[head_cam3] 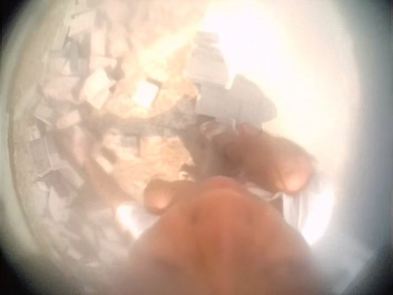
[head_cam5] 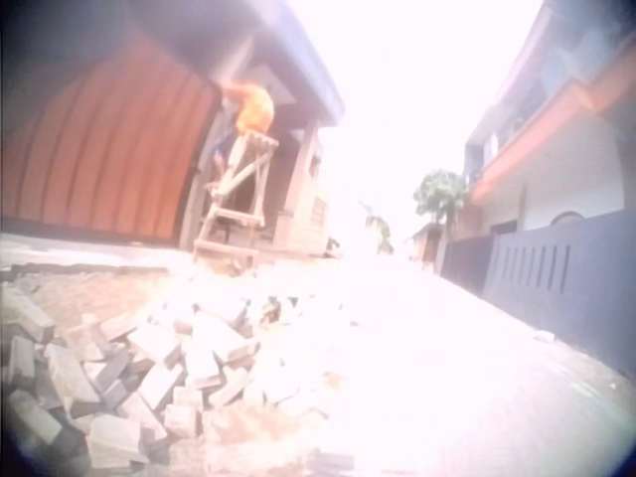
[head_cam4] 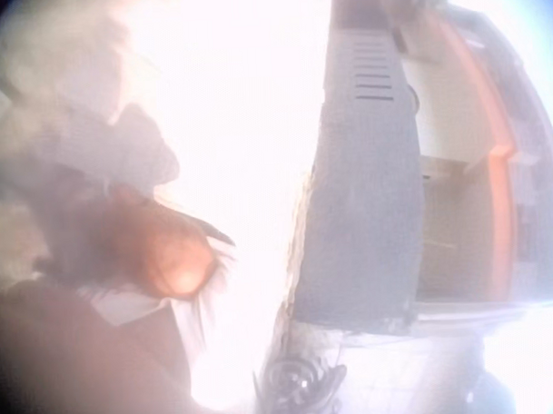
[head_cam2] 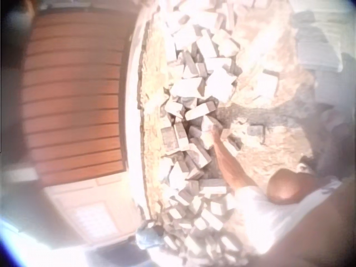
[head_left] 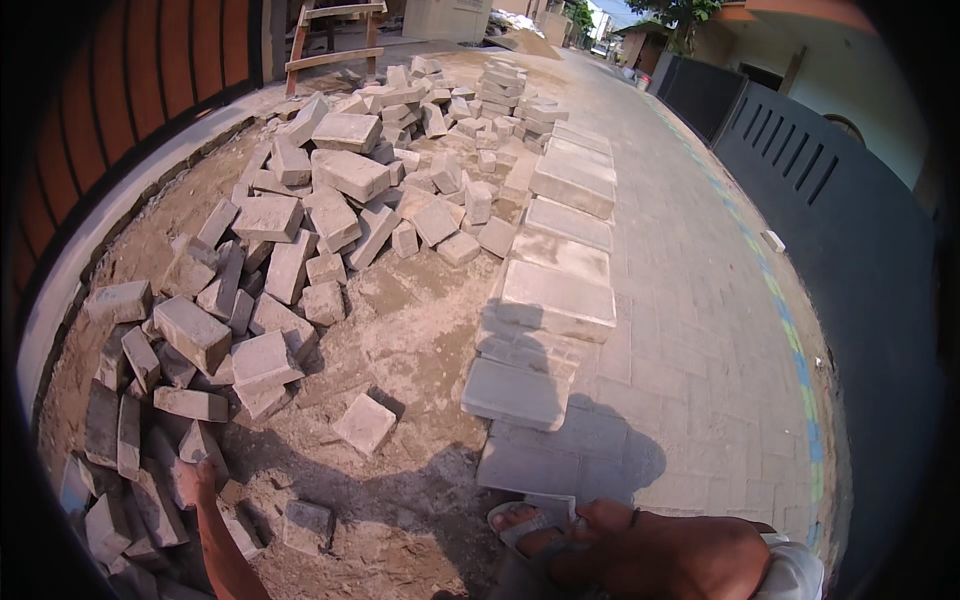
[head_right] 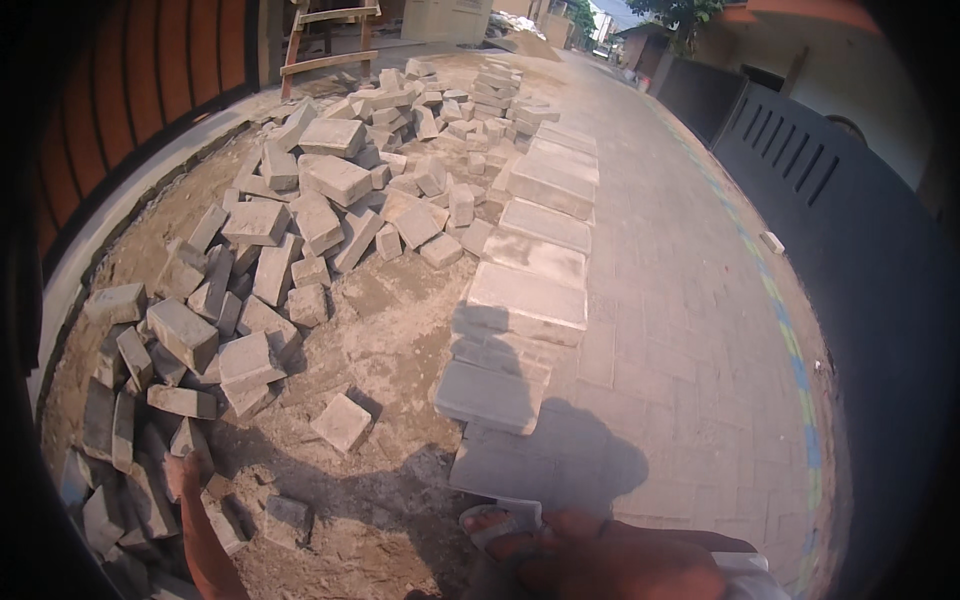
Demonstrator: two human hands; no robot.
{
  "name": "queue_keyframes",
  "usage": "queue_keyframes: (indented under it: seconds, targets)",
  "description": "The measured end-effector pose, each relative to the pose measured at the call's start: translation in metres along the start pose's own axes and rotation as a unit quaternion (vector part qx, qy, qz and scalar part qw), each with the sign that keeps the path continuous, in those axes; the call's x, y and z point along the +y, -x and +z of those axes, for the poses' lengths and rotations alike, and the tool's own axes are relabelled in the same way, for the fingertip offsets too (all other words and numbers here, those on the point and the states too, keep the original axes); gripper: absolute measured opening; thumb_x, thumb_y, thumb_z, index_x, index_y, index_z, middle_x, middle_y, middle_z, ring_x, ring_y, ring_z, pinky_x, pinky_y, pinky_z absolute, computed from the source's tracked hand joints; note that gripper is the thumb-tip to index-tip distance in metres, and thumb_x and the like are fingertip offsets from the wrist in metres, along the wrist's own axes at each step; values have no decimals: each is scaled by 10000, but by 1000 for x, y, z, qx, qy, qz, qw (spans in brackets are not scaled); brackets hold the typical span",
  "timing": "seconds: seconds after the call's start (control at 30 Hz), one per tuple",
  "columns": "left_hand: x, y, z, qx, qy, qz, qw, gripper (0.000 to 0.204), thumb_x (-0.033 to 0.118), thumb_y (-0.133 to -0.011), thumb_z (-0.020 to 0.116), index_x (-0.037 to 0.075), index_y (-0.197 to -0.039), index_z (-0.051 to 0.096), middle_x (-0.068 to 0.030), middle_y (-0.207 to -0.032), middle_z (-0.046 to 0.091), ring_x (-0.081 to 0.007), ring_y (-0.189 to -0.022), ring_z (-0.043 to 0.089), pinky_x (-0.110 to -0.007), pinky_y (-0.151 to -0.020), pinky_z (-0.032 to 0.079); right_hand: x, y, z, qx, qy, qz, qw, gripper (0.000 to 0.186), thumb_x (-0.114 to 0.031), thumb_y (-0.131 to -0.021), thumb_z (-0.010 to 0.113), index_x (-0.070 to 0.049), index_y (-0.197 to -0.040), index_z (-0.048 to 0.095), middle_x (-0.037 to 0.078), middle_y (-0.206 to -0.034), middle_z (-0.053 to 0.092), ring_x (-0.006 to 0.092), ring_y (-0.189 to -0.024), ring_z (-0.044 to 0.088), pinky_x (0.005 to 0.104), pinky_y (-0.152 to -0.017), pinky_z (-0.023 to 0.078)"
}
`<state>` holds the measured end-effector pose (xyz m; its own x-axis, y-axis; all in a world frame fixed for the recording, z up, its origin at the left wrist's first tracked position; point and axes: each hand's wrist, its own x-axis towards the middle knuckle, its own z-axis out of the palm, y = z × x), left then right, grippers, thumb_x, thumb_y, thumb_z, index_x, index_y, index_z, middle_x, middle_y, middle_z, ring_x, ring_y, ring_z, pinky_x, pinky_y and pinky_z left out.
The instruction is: The person repeatedly picks up rectangular bricks from a pile, uses a trowel to scrape and wipe their surfaces, and places them in a neat row. The process is repetitive and focuses on cleaning each brick individually.
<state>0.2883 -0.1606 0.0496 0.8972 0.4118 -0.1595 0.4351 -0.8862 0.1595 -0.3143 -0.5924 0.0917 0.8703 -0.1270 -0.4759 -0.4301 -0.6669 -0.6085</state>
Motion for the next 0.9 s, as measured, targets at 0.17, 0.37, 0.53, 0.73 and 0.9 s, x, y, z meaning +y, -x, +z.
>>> queue_keyframes:
  seconds: [0.17,0.37,0.53,0.73,0.9]
  targets:
    - [-10,4,-86,-35,-51,175,983,1034,361,-525,793,61,-1427,385,-269,-1266,587,-455,-1237,495,-539,-1045,355,3,-23,0,71,81,-31,994,377,-363,-848,693,1,-855,598,223,-661,611,441,-636,623,482,-581,499]
    - [-20,104,-147,-146,-103,300,937,960,387,-486,805,32,-1318,484,-230,-1109,662,-395,-1132,588,-543,-984,370,-43,-47,-6,71,72,-91,991,317,-282,-821,704,17,-846,598,221,-660,619,437,-618,630,476,-562,501]
    - [-38,160,-159,-188,-158,355,902,891,435,-538,814,60,-1270,470,-224,-997,654,-414,-1044,546,-498,-949,358,-81,-64,-7,4,67,-106,992,316,-308,-852,668,-26,-989,630,215,-802,656,415,-719,653,467,-651,525]
    - [-49,207,-128,-145,-85,463,871,1065,374,-556,852,96,-1448,340,-306,-1374,378,-442,-1251,380,-531,-1035,319,-117,-96,3,-53,13,-75,996,346,-326,-866,661,-16,-1011,607,224,-864,659,421,-849,650,476,-731,511]
    - [-65,236,-98,-8,38,455,890,1139,368,-602,859,47,-1504,242,-346,-1458,239,-453,-1269,345,-549,-1071,285,-167,-126,16,-59,-47,-83,994,369,-324,-872,657,17,-976,563,238,-825,649,430,-805,637,470,-697,490]
